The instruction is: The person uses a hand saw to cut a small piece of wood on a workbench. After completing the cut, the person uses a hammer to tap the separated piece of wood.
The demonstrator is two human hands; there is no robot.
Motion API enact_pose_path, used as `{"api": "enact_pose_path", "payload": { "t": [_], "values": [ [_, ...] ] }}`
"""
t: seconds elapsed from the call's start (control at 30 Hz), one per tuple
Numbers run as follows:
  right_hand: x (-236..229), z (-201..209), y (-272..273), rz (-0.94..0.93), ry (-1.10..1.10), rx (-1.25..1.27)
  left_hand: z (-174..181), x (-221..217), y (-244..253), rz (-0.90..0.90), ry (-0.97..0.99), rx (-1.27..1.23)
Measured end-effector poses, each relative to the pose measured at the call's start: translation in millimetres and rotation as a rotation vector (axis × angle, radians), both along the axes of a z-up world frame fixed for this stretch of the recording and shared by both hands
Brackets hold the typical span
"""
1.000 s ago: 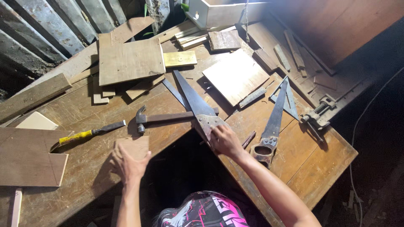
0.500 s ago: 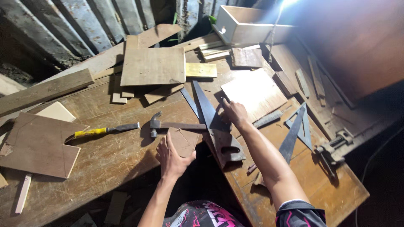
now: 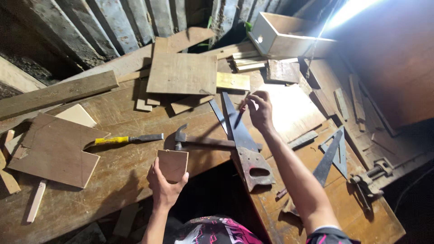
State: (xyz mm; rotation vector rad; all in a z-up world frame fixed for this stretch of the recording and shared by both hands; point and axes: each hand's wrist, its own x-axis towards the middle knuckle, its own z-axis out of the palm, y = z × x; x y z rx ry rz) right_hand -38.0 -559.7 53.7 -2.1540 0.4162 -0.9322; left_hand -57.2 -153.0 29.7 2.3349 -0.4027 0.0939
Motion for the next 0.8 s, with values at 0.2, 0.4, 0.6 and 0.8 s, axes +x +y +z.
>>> {"api": "enact_pose_path", "payload": {
  "t": [0.2,0.4,0.6,0.8],
  "values": [
    [17.9,23.2,93.3,0.285,-0.072,0.066,-3.0,34.1,36.6,0.029,0.067,0.016],
    [39.3,14.0,217.9,0.485,0.164,-0.347,1.1,74.2,92.6,-0.004,0.142,0.224],
    [70.3,9.1,285.8,0.762,0.248,-0.508,14.9,101.1,137.5,-0.024,0.216,0.377],
    [81.6,0.3,315.4,0.846,0.443,-0.63,12.7,96.8,143.3,0.223,0.184,0.31]
  ]
}}
